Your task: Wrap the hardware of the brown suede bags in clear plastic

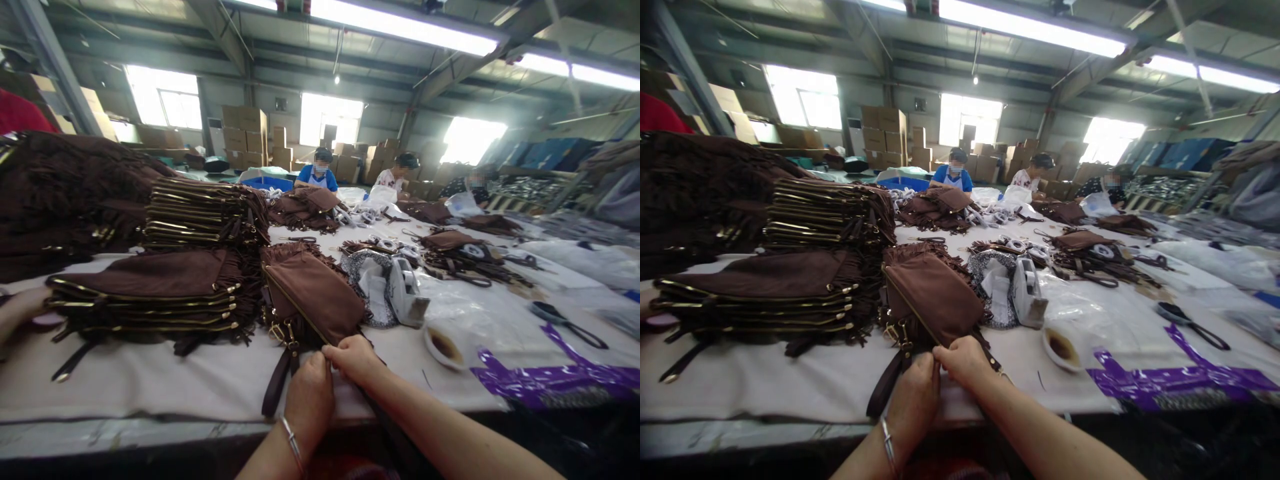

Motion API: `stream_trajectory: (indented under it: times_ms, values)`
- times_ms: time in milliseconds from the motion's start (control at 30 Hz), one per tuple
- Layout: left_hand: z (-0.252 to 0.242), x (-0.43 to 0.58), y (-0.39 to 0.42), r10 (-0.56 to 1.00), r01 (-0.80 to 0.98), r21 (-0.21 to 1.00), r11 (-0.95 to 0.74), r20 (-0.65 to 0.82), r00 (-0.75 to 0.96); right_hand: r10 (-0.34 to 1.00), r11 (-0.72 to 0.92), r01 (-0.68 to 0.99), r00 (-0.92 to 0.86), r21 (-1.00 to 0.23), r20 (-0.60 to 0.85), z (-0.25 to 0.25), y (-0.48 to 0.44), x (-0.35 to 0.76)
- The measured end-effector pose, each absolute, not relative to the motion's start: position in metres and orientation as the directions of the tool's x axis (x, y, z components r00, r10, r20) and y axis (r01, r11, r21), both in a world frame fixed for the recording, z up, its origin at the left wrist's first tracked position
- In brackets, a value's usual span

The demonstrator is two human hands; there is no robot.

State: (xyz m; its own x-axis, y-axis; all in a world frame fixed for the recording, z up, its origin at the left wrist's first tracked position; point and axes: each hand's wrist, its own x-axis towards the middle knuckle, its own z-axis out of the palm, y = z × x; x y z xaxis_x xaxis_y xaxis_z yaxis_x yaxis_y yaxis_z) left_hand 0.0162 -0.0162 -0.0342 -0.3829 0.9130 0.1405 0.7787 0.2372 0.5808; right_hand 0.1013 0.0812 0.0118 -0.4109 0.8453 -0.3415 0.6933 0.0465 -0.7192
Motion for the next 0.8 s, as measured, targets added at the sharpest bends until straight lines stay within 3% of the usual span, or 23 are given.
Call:
stream_trajectory:
  times_ms: [133, 267, 433, 533, 633, 800]
  values:
    - [-0.031, 0.014, -0.020, 0.914, 0.763, 0.608, 0.220, 0.144, -0.378, 0.770, -0.053, 0.579, -0.496, -0.814, -0.403, 0.019, 0.078, 0.111]
    - [-0.025, 0.011, -0.020, 0.913, 0.650, 0.739, 0.177, 0.123, -0.388, 0.738, -0.127, 0.482, -0.538, -0.867, -0.407, 0.019, 0.074, 0.125]
    - [-0.014, 0.013, -0.018, 0.917, 0.372, 0.918, 0.140, 0.022, -0.398, 0.795, -0.105, 0.417, -0.511, -0.903, -0.328, 0.005, 0.070, 0.127]
    - [-0.005, 0.018, -0.017, 0.903, -0.013, 0.963, 0.268, -0.256, -0.345, 0.821, -0.074, 0.366, -0.506, -0.928, -0.265, -0.001, 0.069, 0.124]
    - [0.003, 0.022, -0.018, 0.821, -0.525, 0.757, 0.388, -0.543, -0.176, 0.847, -0.042, 0.363, -0.481, -0.931, -0.226, -0.006, 0.067, 0.121]
    - [0.003, 0.023, -0.017, 0.775, -0.804, 0.498, 0.326, -0.628, -0.074, 0.876, 0.147, 0.453, -0.472, -0.879, -0.097, -0.020, 0.066, 0.117]
